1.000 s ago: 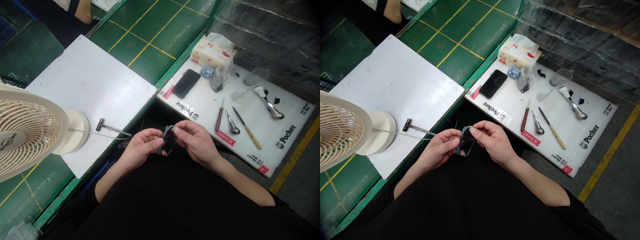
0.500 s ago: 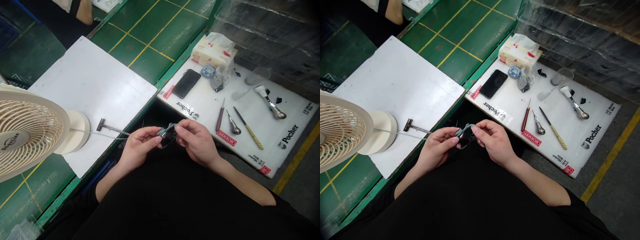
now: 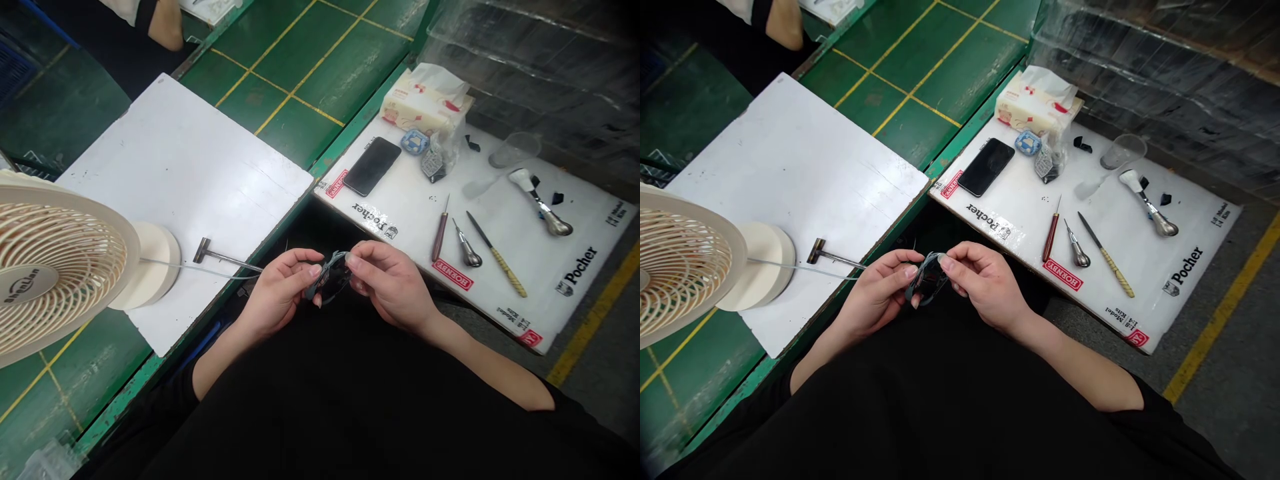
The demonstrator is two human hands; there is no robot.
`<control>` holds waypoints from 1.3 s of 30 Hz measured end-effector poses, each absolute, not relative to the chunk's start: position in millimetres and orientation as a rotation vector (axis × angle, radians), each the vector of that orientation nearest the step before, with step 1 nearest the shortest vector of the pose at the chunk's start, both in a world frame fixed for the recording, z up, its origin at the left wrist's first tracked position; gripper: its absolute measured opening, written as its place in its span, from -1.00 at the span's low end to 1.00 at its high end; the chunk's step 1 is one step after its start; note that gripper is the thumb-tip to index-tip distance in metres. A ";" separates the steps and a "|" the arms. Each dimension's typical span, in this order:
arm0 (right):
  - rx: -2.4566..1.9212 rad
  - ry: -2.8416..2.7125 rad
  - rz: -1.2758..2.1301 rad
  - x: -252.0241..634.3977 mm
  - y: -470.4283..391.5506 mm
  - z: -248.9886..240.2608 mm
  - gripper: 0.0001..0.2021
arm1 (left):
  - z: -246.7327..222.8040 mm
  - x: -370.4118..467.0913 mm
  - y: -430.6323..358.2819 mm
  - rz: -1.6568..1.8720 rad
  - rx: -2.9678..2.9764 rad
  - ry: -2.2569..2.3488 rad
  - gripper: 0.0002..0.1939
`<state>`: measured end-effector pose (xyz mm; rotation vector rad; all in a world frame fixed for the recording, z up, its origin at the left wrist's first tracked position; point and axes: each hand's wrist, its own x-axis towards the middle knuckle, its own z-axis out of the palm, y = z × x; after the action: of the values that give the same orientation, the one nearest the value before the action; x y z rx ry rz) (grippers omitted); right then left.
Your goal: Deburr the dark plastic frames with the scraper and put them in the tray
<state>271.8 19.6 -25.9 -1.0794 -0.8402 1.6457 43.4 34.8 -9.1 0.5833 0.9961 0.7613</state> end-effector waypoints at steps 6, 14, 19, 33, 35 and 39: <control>-1.125 -0.802 1.638 270.7 20.4 -25.8 -0.59 | -9.8 43.3 35.7 0.766 0.569 0.973 -0.59; -1.159 -0.778 1.597 273.4 22.9 -23.7 -0.58 | -13.9 39.8 34.5 0.701 0.649 0.904 -0.55; -1.156 -0.776 1.575 273.1 23.7 -22.9 -0.56 | -19.2 37.7 30.7 0.803 0.666 0.840 -0.53; -1.067 -0.987 1.587 280.1 16.1 -35.5 -0.74 | -18.1 46.2 36.4 0.792 0.554 0.931 -0.66; -1.061 -1.045 1.525 281.6 16.1 -32.4 -0.77 | -16.5 44.8 34.2 0.793 0.616 0.926 -0.65; -0.998 -1.443 1.069 288.1 15.0 -16.8 -0.95 | -14.4 38.0 28.4 0.921 0.971 0.864 -0.60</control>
<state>288.1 15.0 -16.8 -0.9983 -1.4432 1.0687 38.0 28.4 -14.4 0.9707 0.8638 0.9215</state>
